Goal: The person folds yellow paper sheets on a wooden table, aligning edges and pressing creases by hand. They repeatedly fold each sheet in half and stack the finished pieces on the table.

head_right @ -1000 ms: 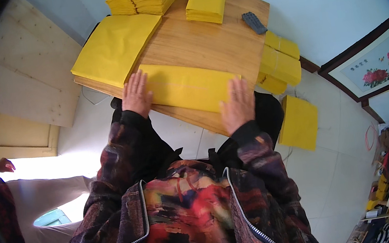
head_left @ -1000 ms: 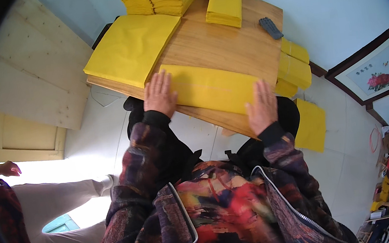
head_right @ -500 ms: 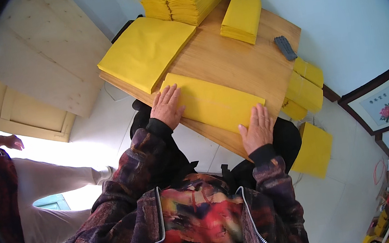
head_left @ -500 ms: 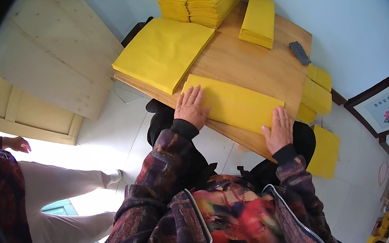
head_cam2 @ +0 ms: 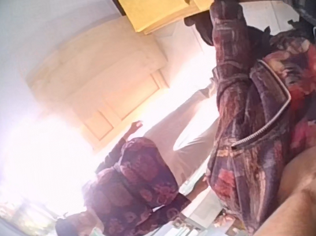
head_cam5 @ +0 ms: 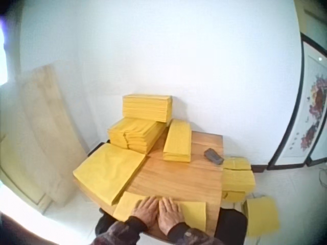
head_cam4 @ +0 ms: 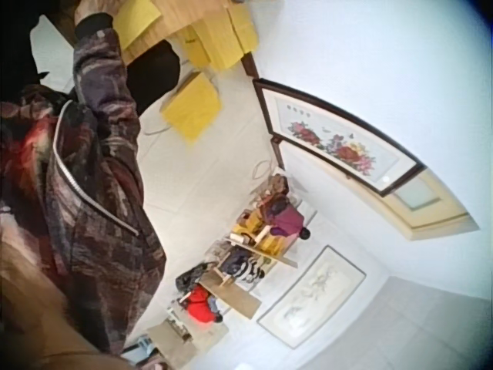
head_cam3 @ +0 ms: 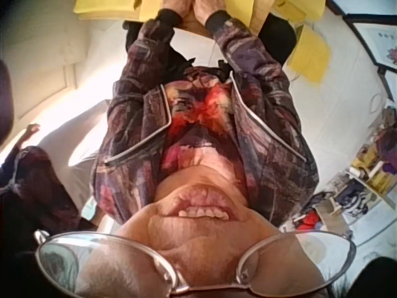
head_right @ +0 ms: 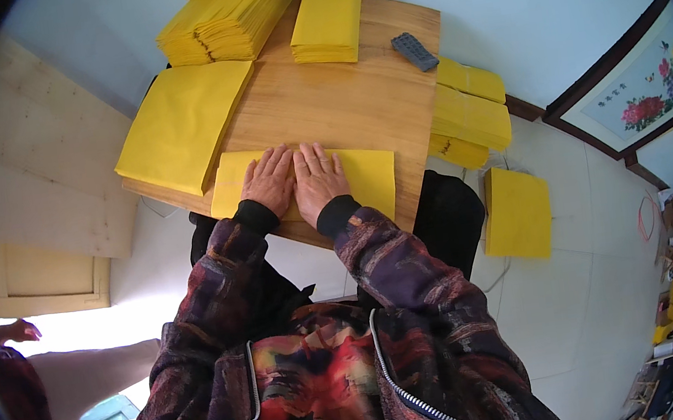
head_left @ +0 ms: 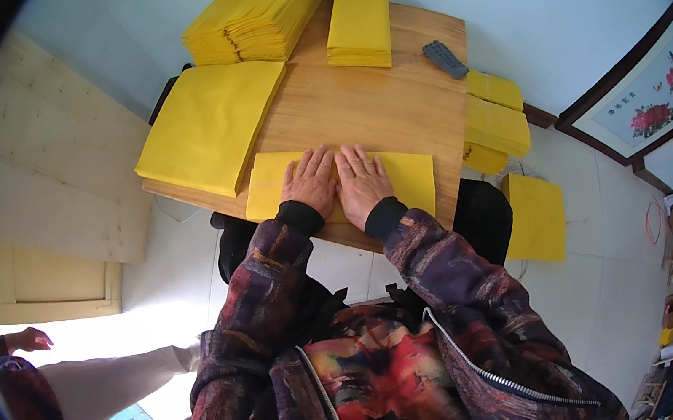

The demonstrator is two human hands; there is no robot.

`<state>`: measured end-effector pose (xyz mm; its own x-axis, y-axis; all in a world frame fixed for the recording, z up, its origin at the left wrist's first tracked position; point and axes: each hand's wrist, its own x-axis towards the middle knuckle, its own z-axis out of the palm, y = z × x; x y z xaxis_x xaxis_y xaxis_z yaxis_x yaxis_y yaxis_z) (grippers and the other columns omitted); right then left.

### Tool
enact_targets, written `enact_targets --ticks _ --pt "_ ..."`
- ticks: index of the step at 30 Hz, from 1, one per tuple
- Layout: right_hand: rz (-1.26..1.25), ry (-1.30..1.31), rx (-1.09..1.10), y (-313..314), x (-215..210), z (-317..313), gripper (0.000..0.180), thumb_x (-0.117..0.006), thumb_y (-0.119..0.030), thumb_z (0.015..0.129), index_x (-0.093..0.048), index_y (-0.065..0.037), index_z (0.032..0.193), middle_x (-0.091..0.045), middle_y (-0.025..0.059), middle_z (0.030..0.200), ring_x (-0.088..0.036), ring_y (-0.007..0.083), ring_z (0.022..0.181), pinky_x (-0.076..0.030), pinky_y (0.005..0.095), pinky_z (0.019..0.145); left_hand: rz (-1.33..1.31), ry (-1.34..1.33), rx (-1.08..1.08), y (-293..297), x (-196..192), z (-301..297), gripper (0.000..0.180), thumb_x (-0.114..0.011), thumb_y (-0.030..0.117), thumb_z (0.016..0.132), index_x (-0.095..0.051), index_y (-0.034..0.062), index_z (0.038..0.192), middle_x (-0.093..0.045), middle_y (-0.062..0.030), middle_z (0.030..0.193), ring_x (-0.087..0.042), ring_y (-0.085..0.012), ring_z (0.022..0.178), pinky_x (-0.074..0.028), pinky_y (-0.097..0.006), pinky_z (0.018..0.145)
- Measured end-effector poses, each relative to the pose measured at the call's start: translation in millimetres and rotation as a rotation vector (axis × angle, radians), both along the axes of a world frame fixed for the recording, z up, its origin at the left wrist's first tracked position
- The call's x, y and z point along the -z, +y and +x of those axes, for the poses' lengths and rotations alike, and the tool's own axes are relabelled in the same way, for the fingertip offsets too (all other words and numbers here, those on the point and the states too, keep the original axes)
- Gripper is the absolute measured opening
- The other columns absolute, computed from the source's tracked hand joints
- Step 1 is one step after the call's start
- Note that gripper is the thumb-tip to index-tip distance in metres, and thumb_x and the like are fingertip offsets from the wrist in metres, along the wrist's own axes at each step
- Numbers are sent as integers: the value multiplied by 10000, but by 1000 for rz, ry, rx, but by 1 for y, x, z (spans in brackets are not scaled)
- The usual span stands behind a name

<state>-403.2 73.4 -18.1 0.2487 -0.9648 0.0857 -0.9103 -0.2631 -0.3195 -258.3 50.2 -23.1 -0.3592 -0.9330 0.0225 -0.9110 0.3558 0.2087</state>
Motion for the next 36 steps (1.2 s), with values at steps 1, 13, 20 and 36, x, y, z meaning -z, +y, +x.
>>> enact_targets --ticks 1,13,20,36 --pt "-30 -30 10 -1 2 0 597 -541 -293 908 -358 -20 1407 -288 127 1523 -226 297 1425 -171 509 1147 6 -31 -3 -3 1 -1 579 -511 322 916 -362 114 1435 -314 -46 1530 -258 -233 1423 -195 -455 1150" --pt "20 89 210 29 12 -100 802 -544 -496 888 -272 -8 1464 -217 131 1559 -162 292 1450 -125 486 1163 -13 -64 -155 -11 5 56 735 -470 544 903 -292 124 1480 -251 -48 1560 -201 -262 1445 -164 -456 1162" --pt "-194 -334 375 51 1 -171 549 -598 -263 896 -418 24 1329 -478 229 1342 -440 378 1256 -371 412 1038 12 -99 -305 3 -12 39 721 -462 572 893 -358 113 1440 -330 -57 1514 -284 -283 1391 -280 -486 1084" --pt "178 -593 69 149 -18 -101 262 -635 -126 837 -582 -30 1075 -665 136 925 -654 303 823 -516 365 710 400 960 -418 184 51 76 264 -531 254 966 -551 7 1057 -659 -78 836 -641 -189 780 -497 -305 704"
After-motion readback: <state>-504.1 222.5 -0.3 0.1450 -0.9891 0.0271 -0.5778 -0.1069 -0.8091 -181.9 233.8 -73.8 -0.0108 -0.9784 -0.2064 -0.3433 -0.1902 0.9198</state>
